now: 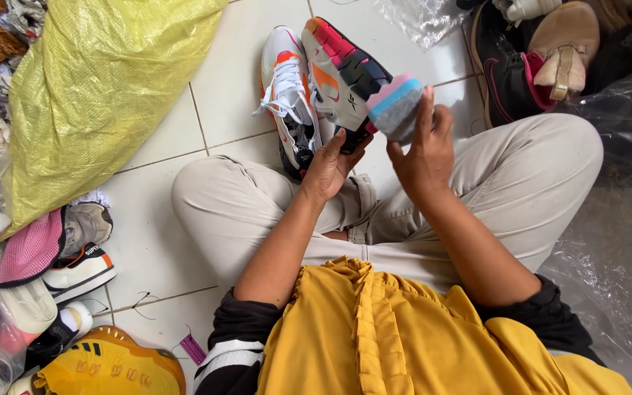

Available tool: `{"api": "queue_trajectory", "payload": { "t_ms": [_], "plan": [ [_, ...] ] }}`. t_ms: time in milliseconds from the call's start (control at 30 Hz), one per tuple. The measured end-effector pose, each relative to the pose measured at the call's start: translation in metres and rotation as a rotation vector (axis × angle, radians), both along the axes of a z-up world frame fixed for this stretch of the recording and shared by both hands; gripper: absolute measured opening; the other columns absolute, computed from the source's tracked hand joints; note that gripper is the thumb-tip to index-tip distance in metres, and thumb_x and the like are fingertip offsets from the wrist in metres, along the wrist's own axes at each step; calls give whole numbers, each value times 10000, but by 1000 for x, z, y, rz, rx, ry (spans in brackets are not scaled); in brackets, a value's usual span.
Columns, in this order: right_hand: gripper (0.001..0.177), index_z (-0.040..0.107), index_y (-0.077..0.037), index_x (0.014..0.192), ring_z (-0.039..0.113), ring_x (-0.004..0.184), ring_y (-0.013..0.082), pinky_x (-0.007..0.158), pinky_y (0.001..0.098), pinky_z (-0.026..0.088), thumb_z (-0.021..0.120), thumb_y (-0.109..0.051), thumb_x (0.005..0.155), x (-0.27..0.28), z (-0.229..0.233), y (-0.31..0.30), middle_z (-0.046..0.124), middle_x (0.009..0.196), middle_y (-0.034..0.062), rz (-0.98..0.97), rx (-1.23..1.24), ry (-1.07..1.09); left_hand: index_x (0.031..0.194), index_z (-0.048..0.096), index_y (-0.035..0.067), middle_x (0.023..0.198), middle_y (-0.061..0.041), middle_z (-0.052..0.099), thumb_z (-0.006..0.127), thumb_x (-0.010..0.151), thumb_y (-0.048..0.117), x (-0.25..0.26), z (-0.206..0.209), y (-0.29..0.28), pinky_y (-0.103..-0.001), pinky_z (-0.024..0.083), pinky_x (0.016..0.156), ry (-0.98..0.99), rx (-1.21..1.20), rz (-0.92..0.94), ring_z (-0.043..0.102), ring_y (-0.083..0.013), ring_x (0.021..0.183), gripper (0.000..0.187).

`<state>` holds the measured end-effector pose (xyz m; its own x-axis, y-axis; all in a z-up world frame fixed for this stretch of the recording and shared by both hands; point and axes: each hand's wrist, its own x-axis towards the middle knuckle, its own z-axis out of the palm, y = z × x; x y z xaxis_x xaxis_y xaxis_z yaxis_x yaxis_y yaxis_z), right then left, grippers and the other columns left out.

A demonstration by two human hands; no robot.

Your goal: Cleaning the soles of a pair of sneakers with a sponge and then tying the shoelaces.

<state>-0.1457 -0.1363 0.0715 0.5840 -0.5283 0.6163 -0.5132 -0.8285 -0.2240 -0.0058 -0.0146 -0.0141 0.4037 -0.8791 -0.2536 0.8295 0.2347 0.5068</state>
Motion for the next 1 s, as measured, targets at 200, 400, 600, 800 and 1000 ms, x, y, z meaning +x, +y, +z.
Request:
{"api": "queue_trajectory", "payload": {
  "t_ms": [200,400,600,800,1000],
  "plan": [
    [1089,249,7,1621,701,911,360,737,442,604,944,-292,837,9,-8,18,527,1255,241,49,-106,-12,1266,728,209,1354,-70,689,658,1048,436,9,4,7,-477,274,1197,16,6,-53,570,-263,1361,322],
    [953,337,-4,1591,690,837,290,625,383,564,873,-311,864,17,-22,18,567,1190,223,47,-300,14,1032,788,184,1088,-58,788,702,997,425,8,26,8,-475,421,1129,104,9,-30,681,-257,1207,258],
    [1108,365,-60,1590,674,822,363,573,446,561,886,-238,628,14,-46,29,561,1178,255,224,-164,93,1029,794,178,1014,-41,809,682,977,447,5,16,1,-478,478,1091,144,-11,20,741,-220,1093,295],
    [1088,326,-120,1619,712,815,479,608,567,569,791,-172,636,2,9,52,569,1227,269,421,329,337,1070,776,149,1050,-78,802,642,1000,437,6,28,7,-509,494,1076,148,-5,42,749,-242,1064,325],
    [955,415,24,1528,647,1153,474,882,458,568,788,-137,665,-2,-22,11,553,1320,271,375,119,-166,1069,765,209,1059,-32,798,688,992,438,12,5,8,-482,479,1091,31,66,38,741,-203,1068,253]
  ]
}}
